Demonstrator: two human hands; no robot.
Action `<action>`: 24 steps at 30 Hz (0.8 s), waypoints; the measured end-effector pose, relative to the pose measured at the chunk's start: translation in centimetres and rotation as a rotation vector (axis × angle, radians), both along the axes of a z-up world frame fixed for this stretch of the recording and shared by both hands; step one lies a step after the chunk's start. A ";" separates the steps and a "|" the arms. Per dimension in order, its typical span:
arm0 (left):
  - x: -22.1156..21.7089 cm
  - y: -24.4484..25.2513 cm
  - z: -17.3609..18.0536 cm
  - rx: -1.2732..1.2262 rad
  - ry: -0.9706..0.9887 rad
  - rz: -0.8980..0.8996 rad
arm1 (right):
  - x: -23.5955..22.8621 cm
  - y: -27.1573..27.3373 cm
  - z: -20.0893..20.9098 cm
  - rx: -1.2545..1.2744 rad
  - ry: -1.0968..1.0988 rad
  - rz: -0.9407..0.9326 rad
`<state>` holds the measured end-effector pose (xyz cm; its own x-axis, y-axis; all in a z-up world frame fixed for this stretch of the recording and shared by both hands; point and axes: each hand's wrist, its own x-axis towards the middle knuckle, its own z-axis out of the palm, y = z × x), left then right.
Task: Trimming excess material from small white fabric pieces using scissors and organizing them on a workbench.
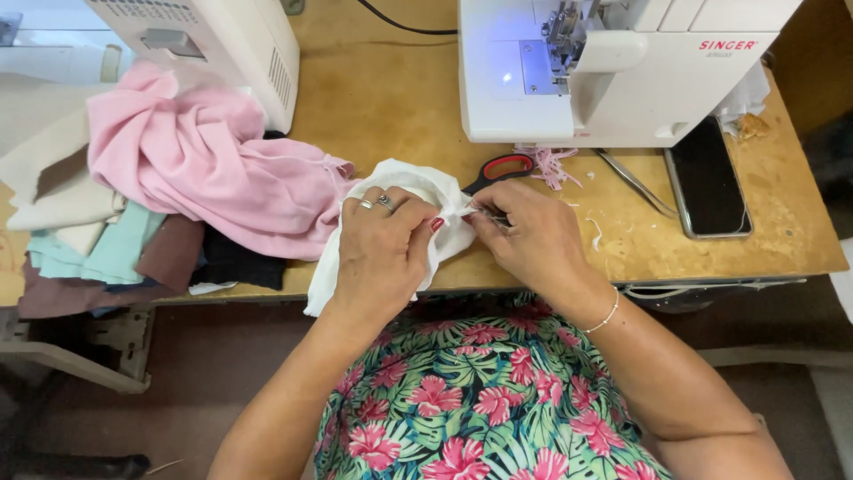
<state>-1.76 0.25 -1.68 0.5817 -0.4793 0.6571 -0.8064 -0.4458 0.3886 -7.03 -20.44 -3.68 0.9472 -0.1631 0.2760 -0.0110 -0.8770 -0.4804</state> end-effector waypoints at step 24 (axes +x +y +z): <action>-1.6 0.0 0.5 -0.003 0.108 0.001 | -0.4 2.3 1.5 0.164 -0.389 0.243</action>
<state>-3.38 0.21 -1.15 0.6499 -0.4766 0.5920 -0.7591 -0.4454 0.4748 -7.48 -18.15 -2.21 0.7951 -0.0206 0.6062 0.3926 -0.7443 -0.5402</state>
